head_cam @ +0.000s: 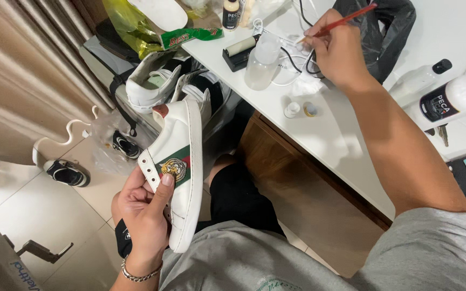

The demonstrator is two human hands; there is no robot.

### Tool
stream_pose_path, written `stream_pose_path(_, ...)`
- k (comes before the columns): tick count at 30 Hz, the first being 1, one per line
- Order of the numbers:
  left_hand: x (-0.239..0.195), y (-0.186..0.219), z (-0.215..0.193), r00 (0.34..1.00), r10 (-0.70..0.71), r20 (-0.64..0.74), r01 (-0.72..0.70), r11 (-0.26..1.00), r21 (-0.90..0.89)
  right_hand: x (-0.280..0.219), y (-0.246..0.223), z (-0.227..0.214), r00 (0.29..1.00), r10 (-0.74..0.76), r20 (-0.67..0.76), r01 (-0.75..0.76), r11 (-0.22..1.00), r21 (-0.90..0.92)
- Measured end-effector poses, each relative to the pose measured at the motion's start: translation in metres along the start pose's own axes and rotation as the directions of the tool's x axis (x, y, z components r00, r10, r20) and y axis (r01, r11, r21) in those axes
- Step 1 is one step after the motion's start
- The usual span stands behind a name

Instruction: The person holds a white sneaker and uses a small brush to apply white paint to the sole and edges of the shoe. They repeatedly dip the brush into a small container of paint and carefully trace the shoe's contours.

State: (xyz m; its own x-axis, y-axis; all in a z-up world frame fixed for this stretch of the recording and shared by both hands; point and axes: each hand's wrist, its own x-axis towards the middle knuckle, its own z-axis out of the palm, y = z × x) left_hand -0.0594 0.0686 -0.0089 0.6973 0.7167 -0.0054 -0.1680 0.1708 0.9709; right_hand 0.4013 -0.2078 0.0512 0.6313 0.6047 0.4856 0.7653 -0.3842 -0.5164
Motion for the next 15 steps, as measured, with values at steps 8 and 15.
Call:
stream_pose_path(8, 0.004, 0.009, 0.006, 0.999, -0.039, 0.017, 0.039, 0.999, 0.032, -0.006, 0.01, 0.005, 0.976, 0.161, 0.149, -0.16, 0.987, -0.018)
stream_pose_path(15, 0.008, -0.006, 0.003, 0.992, 0.038, 0.121, -0.017, 0.984, -0.175, 0.016, -0.004, 0.003, 0.941, 0.259, 0.216, -0.25, 0.966, -0.071)
